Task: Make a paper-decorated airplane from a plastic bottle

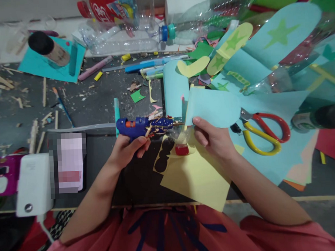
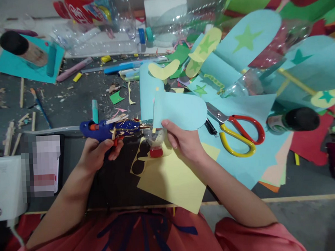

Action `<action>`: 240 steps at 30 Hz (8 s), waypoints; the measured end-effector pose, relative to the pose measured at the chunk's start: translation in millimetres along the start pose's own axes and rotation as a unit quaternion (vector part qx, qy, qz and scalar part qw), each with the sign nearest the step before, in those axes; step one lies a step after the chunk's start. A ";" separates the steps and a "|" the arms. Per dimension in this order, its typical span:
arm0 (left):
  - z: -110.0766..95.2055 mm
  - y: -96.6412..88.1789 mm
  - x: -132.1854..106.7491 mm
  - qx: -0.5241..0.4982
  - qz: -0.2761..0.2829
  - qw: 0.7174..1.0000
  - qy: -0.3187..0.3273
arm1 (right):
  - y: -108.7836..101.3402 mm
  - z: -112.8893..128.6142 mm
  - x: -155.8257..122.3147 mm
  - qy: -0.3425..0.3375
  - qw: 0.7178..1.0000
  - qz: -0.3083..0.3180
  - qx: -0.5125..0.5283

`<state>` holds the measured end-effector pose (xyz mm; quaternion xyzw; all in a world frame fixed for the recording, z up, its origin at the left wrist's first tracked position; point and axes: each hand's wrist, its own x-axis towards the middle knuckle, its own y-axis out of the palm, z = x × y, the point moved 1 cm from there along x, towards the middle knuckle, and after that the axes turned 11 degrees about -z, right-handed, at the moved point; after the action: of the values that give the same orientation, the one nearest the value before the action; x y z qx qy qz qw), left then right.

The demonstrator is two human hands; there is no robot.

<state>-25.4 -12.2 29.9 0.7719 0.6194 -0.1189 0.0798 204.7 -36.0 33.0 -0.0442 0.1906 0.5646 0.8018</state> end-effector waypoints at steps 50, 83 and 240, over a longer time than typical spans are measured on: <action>2.0 -1.3 2.3 -0.033 -0.036 0.999 0.008 | -2.0 5.0 -4.9 -0.008 0.994 0.054 -0.099; -0.4 -1.6 2.3 -0.026 -0.091 0.995 0.044 | -0.8 10.0 -7.5 -0.001 0.984 0.081 -0.156; -9.1 24.6 45.4 -0.130 -0.268 0.954 0.037 | 16.8 -23.9 13.9 -0.535 0.712 0.125 -0.437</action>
<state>8.6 27.5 25.3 0.5640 0.8163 -0.0260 0.1220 187.0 -24.5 8.4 -0.0556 -0.5346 0.6092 0.5831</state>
